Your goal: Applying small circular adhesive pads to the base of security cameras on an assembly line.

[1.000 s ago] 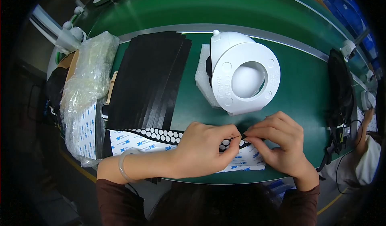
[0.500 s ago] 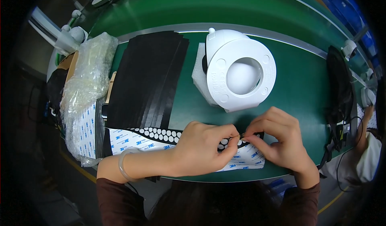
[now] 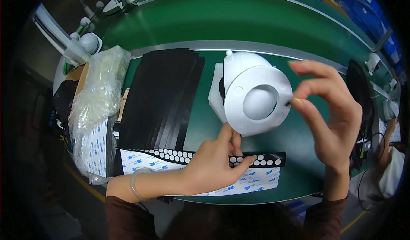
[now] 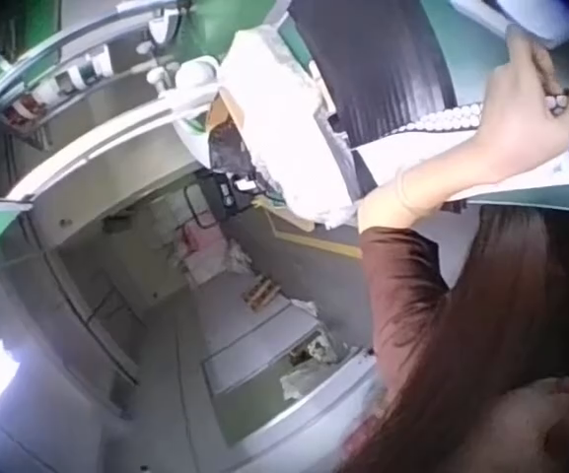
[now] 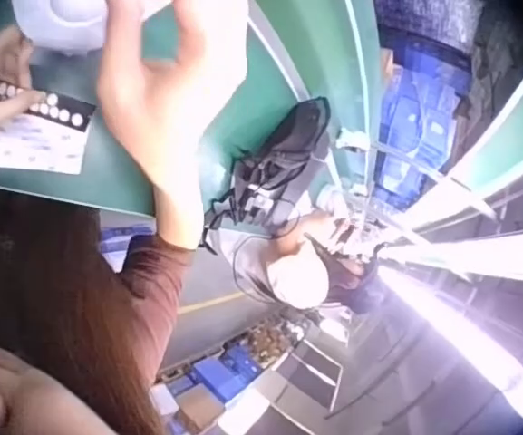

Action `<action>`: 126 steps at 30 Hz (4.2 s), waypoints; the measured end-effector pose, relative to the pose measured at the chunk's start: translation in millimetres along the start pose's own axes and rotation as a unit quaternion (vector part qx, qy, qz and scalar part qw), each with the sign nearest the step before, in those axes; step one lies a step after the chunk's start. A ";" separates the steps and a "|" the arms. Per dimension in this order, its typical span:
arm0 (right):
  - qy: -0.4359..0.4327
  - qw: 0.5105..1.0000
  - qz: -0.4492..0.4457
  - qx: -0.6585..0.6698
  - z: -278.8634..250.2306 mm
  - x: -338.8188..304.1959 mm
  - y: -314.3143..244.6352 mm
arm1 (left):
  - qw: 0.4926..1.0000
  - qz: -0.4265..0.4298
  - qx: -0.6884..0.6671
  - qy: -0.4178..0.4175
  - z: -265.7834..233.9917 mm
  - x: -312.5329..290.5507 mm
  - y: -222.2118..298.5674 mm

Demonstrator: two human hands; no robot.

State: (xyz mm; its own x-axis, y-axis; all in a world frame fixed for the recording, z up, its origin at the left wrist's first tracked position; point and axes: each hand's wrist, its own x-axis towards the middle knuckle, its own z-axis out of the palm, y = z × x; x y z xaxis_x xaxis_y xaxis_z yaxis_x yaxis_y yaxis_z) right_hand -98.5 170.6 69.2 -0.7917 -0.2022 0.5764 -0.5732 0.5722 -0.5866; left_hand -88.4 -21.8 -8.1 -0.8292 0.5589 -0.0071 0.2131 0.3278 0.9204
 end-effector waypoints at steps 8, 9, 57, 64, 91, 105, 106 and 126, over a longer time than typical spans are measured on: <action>-0.019 0.999 0.002 0.028 38.6 24.9 -4.3 | 0.998 0.030 -0.042 0.042 2.9 -1.8 -6.4; -0.030 0.999 0.008 0.019 39.7 24.8 -4.5 | 0.997 0.054 -0.035 0.034 2.9 -1.1 -7.2; -0.145 0.965 0.146 0.163 34.8 41.1 2.4 | 0.992 0.111 0.048 0.030 -0.2 1.3 -9.0; 0.006 0.994 -0.106 0.008 24.7 35.1 11.0 | 0.994 0.083 -0.003 0.065 5.8 -1.3 -8.4; -0.081 0.990 -0.047 -0.109 27.6 -68.8 -0.4 | 0.986 0.151 0.041 0.049 1.2 -5.6 0.3; -0.074 0.995 -0.038 -0.064 33.7 -59.2 -0.3 | 0.986 0.151 0.019 0.073 -2.7 -5.6 -0.1; -0.075 0.994 -0.046 -0.058 32.7 -58.5 -1.7 | 0.985 0.157 0.014 0.074 -0.9 -6.6 -0.9; -0.065 0.993 -0.048 -0.082 36.4 -64.7 1.1 | 0.991 0.119 -0.006 0.059 0.0 -5.7 -2.7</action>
State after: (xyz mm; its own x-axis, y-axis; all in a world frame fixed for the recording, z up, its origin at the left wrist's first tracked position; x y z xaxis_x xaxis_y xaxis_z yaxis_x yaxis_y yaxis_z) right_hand -55.6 155.4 10.4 -0.7619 -0.3573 0.5403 -0.6136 0.6653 -0.4254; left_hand -84.3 -25.9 -10.6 -0.8114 0.5253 0.2563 0.4043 0.1877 0.8952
